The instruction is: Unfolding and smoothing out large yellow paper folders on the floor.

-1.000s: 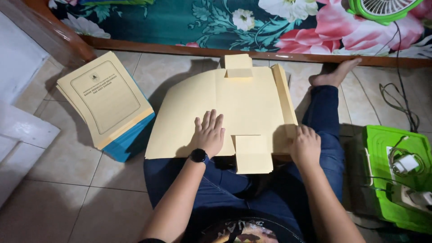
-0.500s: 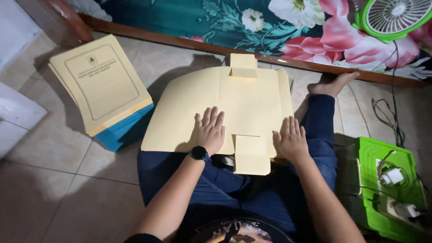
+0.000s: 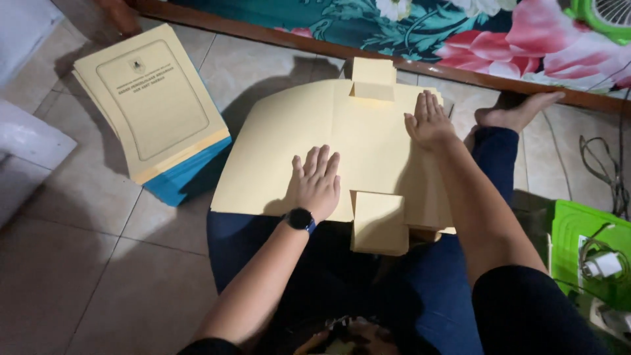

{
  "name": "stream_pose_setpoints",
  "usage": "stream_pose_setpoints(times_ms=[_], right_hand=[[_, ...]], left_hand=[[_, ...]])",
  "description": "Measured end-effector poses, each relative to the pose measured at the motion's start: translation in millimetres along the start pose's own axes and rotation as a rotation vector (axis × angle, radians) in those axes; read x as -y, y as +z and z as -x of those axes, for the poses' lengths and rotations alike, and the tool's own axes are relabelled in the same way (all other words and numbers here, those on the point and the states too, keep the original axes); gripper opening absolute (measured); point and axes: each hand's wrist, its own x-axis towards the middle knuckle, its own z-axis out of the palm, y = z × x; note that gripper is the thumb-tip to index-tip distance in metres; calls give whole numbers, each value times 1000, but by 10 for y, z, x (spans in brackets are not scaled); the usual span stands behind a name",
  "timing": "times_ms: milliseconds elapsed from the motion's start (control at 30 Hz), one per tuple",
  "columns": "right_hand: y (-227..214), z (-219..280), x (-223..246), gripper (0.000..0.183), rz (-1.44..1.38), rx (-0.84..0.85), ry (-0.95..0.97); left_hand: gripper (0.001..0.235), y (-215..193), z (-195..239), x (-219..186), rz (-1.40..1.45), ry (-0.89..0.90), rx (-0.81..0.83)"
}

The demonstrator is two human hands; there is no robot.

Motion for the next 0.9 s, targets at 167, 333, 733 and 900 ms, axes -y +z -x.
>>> stream_pose_setpoints(times_ms=[167, 333, 733, 900], right_hand=[[-239, 720, 379, 79, 151, 40, -53], [-349, 1698, 676, 92, 184, 133, -162], [-745, 2525, 1556, 161, 51, 315, -155], [-781, 2562, 1246, 151, -2, 327, -66]], left_hand=[[59, -28, 24, -15, -1, 2, -23], [58, -15, 55, -33, 10, -4, -32], [65, -23, 62, -61, -22, -16, -12], [69, -98, 79, -71, -46, -16, 31]])
